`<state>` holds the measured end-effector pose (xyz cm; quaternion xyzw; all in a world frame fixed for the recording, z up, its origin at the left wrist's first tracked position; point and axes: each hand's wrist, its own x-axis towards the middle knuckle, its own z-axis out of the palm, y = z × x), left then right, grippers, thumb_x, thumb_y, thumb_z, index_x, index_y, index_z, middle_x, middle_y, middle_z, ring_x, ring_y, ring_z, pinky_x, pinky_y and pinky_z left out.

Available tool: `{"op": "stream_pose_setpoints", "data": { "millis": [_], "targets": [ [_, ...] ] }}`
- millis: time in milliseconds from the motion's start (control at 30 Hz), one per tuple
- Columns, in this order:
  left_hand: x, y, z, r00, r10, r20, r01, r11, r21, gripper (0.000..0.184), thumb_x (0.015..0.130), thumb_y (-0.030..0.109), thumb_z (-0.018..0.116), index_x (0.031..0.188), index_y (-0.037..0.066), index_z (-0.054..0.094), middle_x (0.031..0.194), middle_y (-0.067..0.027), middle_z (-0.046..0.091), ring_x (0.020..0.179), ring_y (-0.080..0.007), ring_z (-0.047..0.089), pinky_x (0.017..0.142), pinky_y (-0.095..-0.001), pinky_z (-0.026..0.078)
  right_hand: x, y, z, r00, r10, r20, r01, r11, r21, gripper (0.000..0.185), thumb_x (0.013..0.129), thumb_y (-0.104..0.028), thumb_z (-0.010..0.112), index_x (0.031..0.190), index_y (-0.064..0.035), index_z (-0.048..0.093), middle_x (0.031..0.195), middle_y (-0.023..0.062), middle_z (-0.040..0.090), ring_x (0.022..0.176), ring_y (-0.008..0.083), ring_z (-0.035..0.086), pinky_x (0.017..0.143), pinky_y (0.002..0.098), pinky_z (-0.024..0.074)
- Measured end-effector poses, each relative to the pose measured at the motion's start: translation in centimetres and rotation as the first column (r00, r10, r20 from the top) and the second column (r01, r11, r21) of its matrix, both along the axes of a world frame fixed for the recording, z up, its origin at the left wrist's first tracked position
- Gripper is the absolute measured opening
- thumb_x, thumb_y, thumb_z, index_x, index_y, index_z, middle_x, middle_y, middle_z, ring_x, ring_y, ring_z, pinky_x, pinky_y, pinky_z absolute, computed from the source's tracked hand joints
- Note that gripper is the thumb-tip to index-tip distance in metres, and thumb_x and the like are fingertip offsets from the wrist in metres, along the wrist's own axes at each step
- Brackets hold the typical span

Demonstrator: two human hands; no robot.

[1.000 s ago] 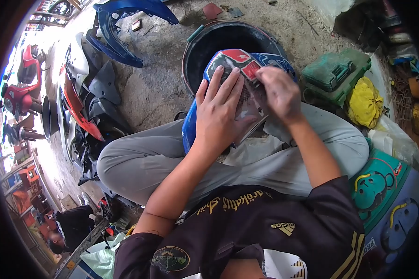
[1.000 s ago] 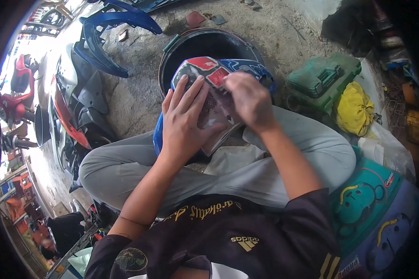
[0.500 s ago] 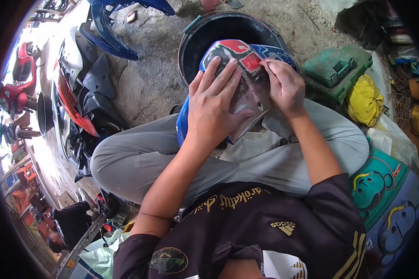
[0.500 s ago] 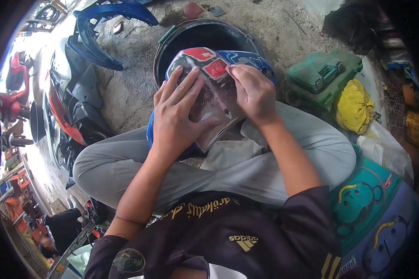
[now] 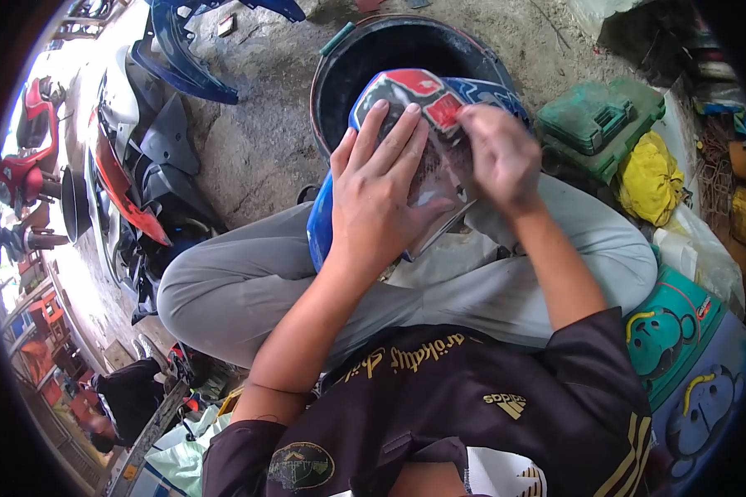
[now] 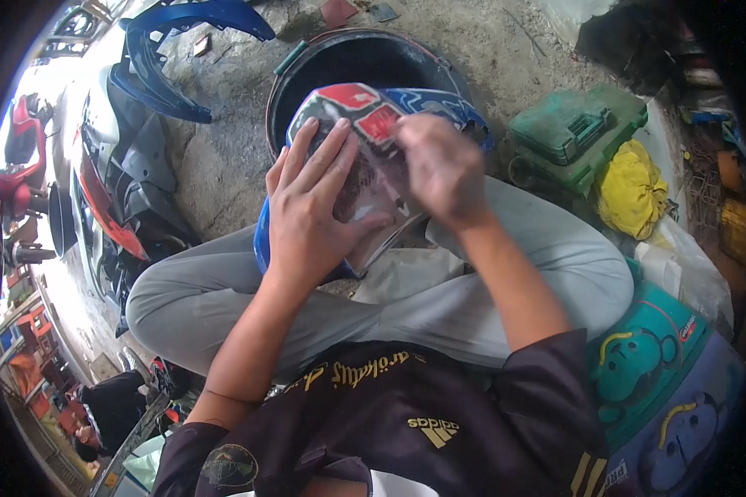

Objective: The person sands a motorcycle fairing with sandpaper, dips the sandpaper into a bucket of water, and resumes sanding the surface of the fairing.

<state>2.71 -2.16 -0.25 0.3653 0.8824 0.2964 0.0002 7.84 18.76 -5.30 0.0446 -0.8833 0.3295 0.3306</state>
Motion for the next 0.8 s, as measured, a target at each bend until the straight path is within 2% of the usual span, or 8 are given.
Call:
{"op": "stream_pose_setpoints", "data": {
  "millis": [100,200,367,467,533,567,667,800],
  "targets": [
    [0.8,0.5,-0.5,0.999,0.034,-0.032,-0.034,0.999,0.001,0.093,0.061,0.042,0.099,0.143,0.007,0.074,0.162,-0.0066,0.064,0.159,-0.0360,0.048,0.127,-0.0549,0.034,0.8,-2.1,0.5,0.988,0.140,-0.063,-0.141,0.990,-0.019,0.014,0.097,0.005,0.070,0.109,0.0010,0.076,0.106,0.0180,0.080,0.101,0.0385,0.080,0.090,0.0461,0.0657],
    [0.3,0.4,-0.3,0.999,0.015,-0.035,-0.016,1.000,-0.021,0.091,0.062,0.046,0.099,0.141,0.008,0.075,0.162,-0.0060,0.064,0.159,-0.0358,0.048,0.127,-0.0547,0.034,0.0,1.5,-1.1,0.996,-0.077,0.044,0.079,0.996,-0.041,0.013,0.097,0.001,0.072,0.110,0.0008,0.075,0.105,0.0176,0.080,0.102,0.0386,0.080,0.091,0.0469,0.0654],
    [0.2,0.5,-0.4,1.000,0.017,-0.004,-0.017,1.000,-0.001,0.091,0.063,0.045,0.099,0.143,0.008,0.074,0.162,-0.0074,0.064,0.158,-0.0362,0.049,0.127,-0.0544,0.033,1.1,-0.7,-0.3,0.977,0.209,-0.040,-0.210,0.978,-0.019,0.016,0.096,0.001,0.071,0.111,-0.0011,0.075,0.113,0.0166,0.079,0.107,0.0371,0.078,0.092,0.0458,0.0646],
    [-0.1,0.2,-0.3,1.000,0.004,-0.007,-0.004,1.000,-0.028,0.093,0.063,0.047,0.099,0.143,0.009,0.074,0.162,-0.0074,0.064,0.158,-0.0360,0.049,0.127,-0.0542,0.033,-0.1,0.8,-0.4,1.000,-0.010,0.016,0.010,1.000,-0.009,0.017,0.094,0.001,0.072,0.110,-0.0020,0.076,0.113,0.0155,0.079,0.105,0.0357,0.079,0.093,0.0454,0.0646],
    [-0.3,0.5,-0.8,0.998,0.021,-0.051,-0.023,0.999,-0.034,0.094,0.062,0.046,0.100,0.144,0.009,0.073,0.163,-0.0075,0.063,0.159,-0.0361,0.049,0.127,-0.0541,0.032,1.0,-2.3,0.8,0.973,0.224,-0.055,-0.227,0.973,-0.041,0.019,0.097,0.004,0.069,0.114,-0.0003,0.075,0.109,0.0164,0.079,0.104,0.0370,0.079,0.091,0.0457,0.0647],
    [0.0,0.3,-0.9,0.998,0.024,-0.063,-0.027,0.998,-0.048,0.095,0.061,0.046,0.100,0.144,0.008,0.073,0.163,-0.0075,0.063,0.159,-0.0362,0.048,0.127,-0.0541,0.032,1.4,-2.8,0.2,0.973,0.219,-0.074,-0.222,0.975,-0.034,0.020,0.098,0.005,0.069,0.116,-0.0003,0.075,0.108,0.0167,0.079,0.104,0.0376,0.079,0.093,0.0464,0.0646],
    [0.0,0.4,0.1,1.000,0.003,0.021,-0.002,0.999,-0.040,0.094,0.061,0.044,0.100,0.144,0.008,0.074,0.163,-0.0076,0.063,0.159,-0.0365,0.048,0.127,-0.0537,0.032,0.2,0.6,-0.4,0.987,-0.109,0.119,0.120,0.989,-0.089,0.017,0.097,0.000,0.074,0.113,-0.0028,0.076,0.109,0.0158,0.080,0.105,0.0359,0.080,0.096,0.0470,0.0643],
    [0.3,0.5,-0.6,0.999,0.032,-0.013,-0.032,0.999,-0.041,0.090,0.064,0.044,0.099,0.142,0.008,0.075,0.163,-0.0071,0.064,0.159,-0.0371,0.048,0.128,-0.0536,0.031,1.5,-2.0,0.0,0.974,0.222,-0.046,-0.224,0.974,-0.035,0.019,0.099,0.004,0.069,0.117,-0.0001,0.075,0.116,0.0176,0.079,0.107,0.0370,0.078,0.093,0.0459,0.0653]
  ]
}}
